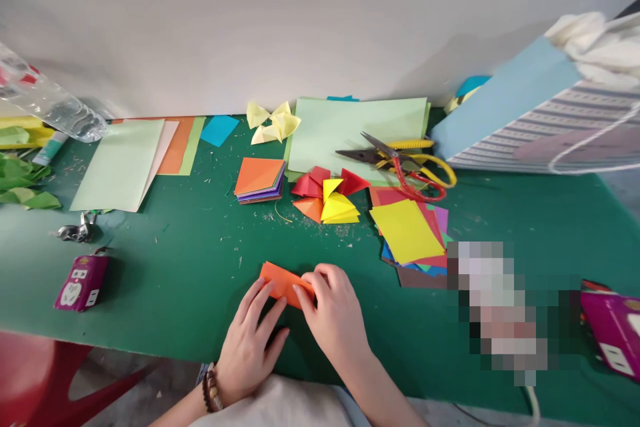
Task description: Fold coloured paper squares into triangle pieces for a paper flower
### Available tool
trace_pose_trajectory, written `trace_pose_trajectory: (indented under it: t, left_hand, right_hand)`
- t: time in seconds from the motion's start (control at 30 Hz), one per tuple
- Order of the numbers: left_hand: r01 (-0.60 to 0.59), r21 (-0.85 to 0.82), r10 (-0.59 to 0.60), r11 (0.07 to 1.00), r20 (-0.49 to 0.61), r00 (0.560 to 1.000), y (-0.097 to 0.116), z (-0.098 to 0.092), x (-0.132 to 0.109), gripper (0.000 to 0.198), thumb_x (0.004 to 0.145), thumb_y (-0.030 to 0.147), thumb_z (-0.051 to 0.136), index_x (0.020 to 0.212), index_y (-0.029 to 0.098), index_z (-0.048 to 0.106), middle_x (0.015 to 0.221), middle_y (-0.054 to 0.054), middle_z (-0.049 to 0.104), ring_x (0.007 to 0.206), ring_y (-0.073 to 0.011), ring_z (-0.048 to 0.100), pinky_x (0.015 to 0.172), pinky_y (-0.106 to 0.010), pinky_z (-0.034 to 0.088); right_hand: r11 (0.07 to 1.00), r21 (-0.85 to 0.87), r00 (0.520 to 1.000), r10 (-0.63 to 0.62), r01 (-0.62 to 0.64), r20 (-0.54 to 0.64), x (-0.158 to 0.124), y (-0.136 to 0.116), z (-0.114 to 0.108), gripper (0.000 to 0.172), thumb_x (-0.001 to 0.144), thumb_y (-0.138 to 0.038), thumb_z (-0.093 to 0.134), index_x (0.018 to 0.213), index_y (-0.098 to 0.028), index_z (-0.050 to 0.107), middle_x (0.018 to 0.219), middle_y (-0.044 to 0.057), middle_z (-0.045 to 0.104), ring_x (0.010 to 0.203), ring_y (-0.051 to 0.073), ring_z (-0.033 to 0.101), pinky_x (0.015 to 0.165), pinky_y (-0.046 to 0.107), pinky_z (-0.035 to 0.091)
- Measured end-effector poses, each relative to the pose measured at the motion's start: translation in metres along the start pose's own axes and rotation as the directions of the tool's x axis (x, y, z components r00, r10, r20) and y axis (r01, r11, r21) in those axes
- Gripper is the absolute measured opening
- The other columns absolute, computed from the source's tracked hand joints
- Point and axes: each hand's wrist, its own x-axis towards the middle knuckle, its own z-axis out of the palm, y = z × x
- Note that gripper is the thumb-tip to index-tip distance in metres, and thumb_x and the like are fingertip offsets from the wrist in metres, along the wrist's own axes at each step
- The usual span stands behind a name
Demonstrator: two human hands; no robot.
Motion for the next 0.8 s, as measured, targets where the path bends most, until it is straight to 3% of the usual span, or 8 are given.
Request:
trace_pose_trajectory:
  t: [0.17, 0.4, 0.8]
  left_hand:
    - [-0.013, 0.007, 0.013, 1.000, 0.023, 1.000, -0.0006, 0.0009, -0.0002, 0.043, 0.089, 0.022, 0.053, 0.130, 0.013, 0.052, 0.142, -0.016, 0.042, 0.138, -0.0325, 0.031, 0.103, -0.048, 0.047]
    - [-0.023, 0.013, 0.023, 1.000, 0.038, 0.999, -0.0008, 0.0007, 0.0008, 0.043, 0.088, 0.022, 0.054, 0.130, 0.012, 0.051, 0.143, -0.016, 0.041, 0.139, -0.0322, 0.029, 0.104, -0.047, 0.047]
    - [-0.008, 0.025, 0.007, 1.000, 0.047, 0.999, 0.0014, -0.0003, 0.0037, 0.047, 0.086, 0.021, 0.054, 0.133, 0.013, 0.049, 0.144, -0.016, 0.040, 0.139, -0.0316, 0.030, 0.105, -0.046, 0.046]
  right_hand:
    - [0.998, -0.032, 0.998, 0.057, -0.056, 0.030, -0.0044, -0.0057, -0.0015, 0.020, 0.095, -0.036, 0.047, 0.086, -0.020, 0.056, 0.073, 0.001, 0.062, 0.061, 0.014, 0.059, 0.054, 0.025, 0.040]
    - [0.997, -0.009, 0.997, 0.071, -0.071, -0.016, -0.0054, -0.0053, 0.0033, 0.023, 0.095, -0.034, 0.047, 0.078, -0.020, 0.053, 0.066, 0.000, 0.061, 0.057, 0.012, 0.057, 0.055, 0.023, 0.039]
    - [0.998, -0.016, 0.998, 0.061, -0.061, 0.014, 0.0005, -0.0023, 0.0047, 0.026, 0.095, -0.034, 0.046, 0.074, -0.020, 0.053, 0.064, -0.002, 0.060, 0.053, 0.011, 0.055, 0.053, 0.023, 0.035]
